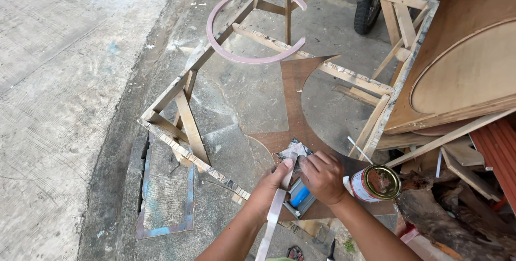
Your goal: The person sands a white decorative letter with a sanding block, rotating it to smooth all surfaces. The person holds the letter with one hand and uses the other to rub the sanding block over its curves and edges.
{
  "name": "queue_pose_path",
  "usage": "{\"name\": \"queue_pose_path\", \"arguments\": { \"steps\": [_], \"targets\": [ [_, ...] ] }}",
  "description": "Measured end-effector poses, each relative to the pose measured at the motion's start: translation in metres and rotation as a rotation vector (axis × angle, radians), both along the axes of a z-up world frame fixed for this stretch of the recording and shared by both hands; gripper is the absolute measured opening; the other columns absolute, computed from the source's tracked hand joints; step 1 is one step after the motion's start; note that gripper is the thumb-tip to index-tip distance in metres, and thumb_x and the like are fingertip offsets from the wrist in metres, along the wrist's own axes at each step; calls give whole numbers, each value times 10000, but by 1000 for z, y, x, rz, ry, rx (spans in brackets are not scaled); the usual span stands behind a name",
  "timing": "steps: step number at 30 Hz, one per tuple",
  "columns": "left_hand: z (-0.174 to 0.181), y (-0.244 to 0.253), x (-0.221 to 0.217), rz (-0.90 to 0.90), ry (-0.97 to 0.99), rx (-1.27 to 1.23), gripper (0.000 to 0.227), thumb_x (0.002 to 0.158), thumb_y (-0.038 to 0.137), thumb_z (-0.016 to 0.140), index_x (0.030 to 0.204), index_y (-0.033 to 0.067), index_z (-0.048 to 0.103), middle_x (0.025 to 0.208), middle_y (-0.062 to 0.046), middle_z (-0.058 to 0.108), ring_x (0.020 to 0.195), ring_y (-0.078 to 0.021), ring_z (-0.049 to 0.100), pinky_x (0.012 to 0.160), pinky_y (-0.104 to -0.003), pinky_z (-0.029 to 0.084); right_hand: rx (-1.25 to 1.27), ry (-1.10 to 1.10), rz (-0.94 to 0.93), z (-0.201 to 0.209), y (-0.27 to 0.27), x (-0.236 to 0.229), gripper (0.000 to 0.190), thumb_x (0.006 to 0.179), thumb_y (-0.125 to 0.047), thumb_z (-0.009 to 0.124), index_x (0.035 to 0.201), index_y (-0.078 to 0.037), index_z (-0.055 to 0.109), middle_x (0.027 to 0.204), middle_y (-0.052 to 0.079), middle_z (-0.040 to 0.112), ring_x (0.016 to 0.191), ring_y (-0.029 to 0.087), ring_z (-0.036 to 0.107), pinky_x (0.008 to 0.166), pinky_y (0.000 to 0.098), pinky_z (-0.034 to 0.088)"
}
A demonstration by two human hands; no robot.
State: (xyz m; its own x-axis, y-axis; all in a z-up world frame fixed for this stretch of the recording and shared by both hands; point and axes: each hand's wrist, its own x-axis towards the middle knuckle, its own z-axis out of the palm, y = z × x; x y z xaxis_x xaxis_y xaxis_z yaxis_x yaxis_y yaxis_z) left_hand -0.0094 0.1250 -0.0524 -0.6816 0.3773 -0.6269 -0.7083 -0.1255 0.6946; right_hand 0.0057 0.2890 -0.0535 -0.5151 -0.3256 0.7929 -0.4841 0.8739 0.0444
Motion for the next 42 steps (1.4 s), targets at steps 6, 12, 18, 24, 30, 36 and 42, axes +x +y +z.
{"name": "queue_pose_path", "arguments": {
  "steps": [6,12,18,24,30,36,42],
  "targets": [
    [27,-24,-32,-186,372,-171,665,591,402,893,1104,94,603,1074,-70,710,1013,-174,663,904,-320,579,-380,-441,-186,-33,-15,-15,216,925,-199,629,752,-87,561,651,112,596,597,314,583,547,431,423],
    [-53,-42,-72,-271,653,22,825,640,529,975,1120,-22,591,928,-221,634,856,-330,653,711,-413,599,-883,-698,-281,-3,-69,-12,180,873,-140,667,734,-36,620,597,172,611,586,280,596,582,365,496],
    [-39,-49,-67,-198,312,70,762,826,519,814,1159,-103,526,960,-138,508,828,-206,560,597,-239,543,-154,-48,-300,-35,-47,-37,125,861,-161,576,809,-137,687,665,0,540,561,210,599,555,292,505],
    [-27,-73,-95,-277,982,126,898,457,432,1024,1042,-76,572,832,-210,563,838,-300,618,770,-414,515,-962,-687,-112,-22,-81,-37,263,891,-187,705,662,-59,690,595,73,660,570,169,563,571,332,472],
    [-107,-73,-100,-307,688,268,775,596,381,1016,1074,-62,597,850,-185,634,825,-273,652,741,-378,591,-94,-45,-279,-30,-70,-29,185,872,-146,594,691,-108,609,633,35,524,512,230,553,496,340,462],
    [-19,-78,-95,-311,1077,209,902,491,464,1012,1070,-60,558,892,-249,588,857,-349,653,759,-441,530,-304,-200,-321,-37,-72,-11,104,861,-136,630,770,-89,647,593,58,514,541,314,604,520,375,508],
    [23,-72,-91,-471,1209,199,931,489,492,957,1085,-124,596,923,-296,604,884,-426,661,801,-503,566,-301,-247,-266,-31,-54,2,49,824,-159,669,833,-111,674,619,56,527,584,319,620,573,384,516]
  ]
}}
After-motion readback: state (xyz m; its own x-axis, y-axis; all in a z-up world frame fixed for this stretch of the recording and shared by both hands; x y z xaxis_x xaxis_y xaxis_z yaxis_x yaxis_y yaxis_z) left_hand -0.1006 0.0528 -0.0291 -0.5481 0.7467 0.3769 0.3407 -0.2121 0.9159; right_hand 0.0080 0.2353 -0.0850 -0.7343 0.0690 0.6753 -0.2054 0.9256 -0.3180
